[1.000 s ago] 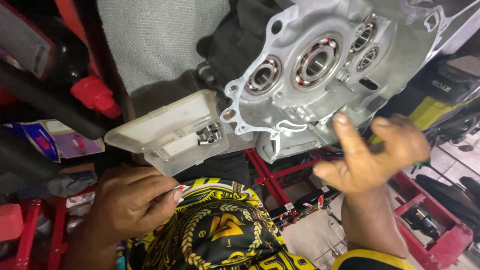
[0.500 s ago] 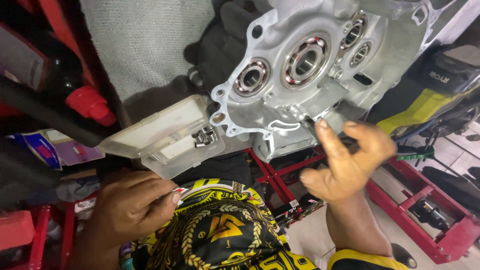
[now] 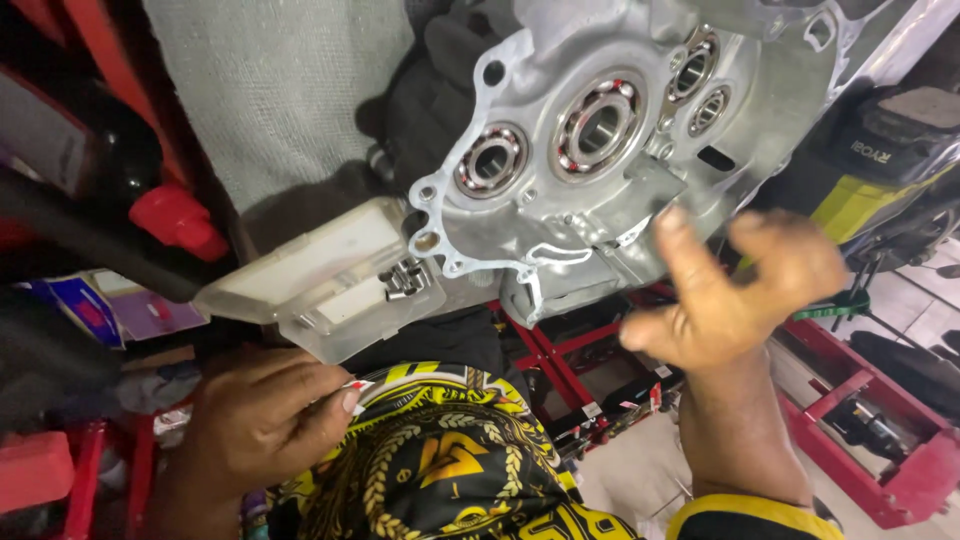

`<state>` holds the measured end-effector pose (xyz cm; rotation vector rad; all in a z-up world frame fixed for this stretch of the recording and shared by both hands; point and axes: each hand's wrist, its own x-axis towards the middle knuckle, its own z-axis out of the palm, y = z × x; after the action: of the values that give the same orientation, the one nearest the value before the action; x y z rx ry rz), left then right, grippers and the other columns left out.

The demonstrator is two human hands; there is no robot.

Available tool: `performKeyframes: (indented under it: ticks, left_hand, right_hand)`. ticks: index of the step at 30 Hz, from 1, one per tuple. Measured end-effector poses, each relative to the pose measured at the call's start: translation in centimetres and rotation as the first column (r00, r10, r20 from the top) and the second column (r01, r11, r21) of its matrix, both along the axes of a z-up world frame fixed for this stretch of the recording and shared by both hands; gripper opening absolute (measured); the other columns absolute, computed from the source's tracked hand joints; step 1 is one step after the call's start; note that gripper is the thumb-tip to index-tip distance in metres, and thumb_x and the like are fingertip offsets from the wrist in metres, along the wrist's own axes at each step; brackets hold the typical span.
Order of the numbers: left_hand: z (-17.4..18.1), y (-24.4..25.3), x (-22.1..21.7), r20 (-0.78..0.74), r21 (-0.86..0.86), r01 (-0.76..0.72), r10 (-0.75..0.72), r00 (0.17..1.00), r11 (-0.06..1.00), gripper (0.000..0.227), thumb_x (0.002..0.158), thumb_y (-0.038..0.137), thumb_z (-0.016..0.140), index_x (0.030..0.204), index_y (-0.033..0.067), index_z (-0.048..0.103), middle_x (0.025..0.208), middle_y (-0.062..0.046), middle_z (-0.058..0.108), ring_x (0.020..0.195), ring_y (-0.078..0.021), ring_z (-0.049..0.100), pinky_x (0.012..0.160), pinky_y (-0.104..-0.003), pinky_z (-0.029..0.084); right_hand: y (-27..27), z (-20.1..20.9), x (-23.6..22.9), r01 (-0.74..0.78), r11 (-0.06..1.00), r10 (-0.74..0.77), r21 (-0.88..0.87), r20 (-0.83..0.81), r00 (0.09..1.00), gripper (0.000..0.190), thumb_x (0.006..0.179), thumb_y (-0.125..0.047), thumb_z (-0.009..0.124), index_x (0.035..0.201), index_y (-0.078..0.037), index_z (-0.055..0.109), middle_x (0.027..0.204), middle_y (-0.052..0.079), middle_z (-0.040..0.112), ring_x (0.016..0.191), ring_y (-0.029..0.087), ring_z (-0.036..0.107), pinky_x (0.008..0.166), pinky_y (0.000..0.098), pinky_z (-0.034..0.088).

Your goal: The person works on a silver mechanical housing, likely a motorcycle engine case, by picking up small metal components from a plastic container and placing them into the housing. The person uses their fingers to position the parts within the assembly.

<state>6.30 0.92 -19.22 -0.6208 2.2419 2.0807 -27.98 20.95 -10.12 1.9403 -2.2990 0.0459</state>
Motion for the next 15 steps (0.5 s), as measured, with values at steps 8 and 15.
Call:
performKeyframes:
  ticks: [8,15]
  left_hand:
    - [-0.2,0.4,0.4,0.017,-0.012,0.028,-0.028,0.999,1.0,0.008,0.09,0.019,0.067,0.083,0.0141,0.068,0.068,0.001,0.065,0.062,-0.0174,0.062,0.061,-0.033,0.047]
    - [0.4,0.2,-0.2,-0.005,0.005,-0.017,0.017,1.0,1.0,0.011,0.089,0.014,0.067,0.078,0.0118,0.066,0.064,0.001,0.061,0.057,-0.016,0.058,0.058,-0.032,0.046]
  right_hand:
    - [-1.1,1.0,-0.7,-0.067,0.997,0.071,0.046,-0.075,0.995,0.082,0.098,-0.074,0.038,0.112,-0.009,0.086,0.106,0.016,0.043,0.106,0.035,0.039,0.082,0.0537,0.047]
    - [-0.1,0.8,-0.8,-0.123,0.992,0.123,0.005,-0.072,0.99,0.078,0.097,-0.078,0.043,0.107,-0.013,0.085,0.109,0.01,0.045,0.105,0.031,0.04,0.089,0.049,0.042]
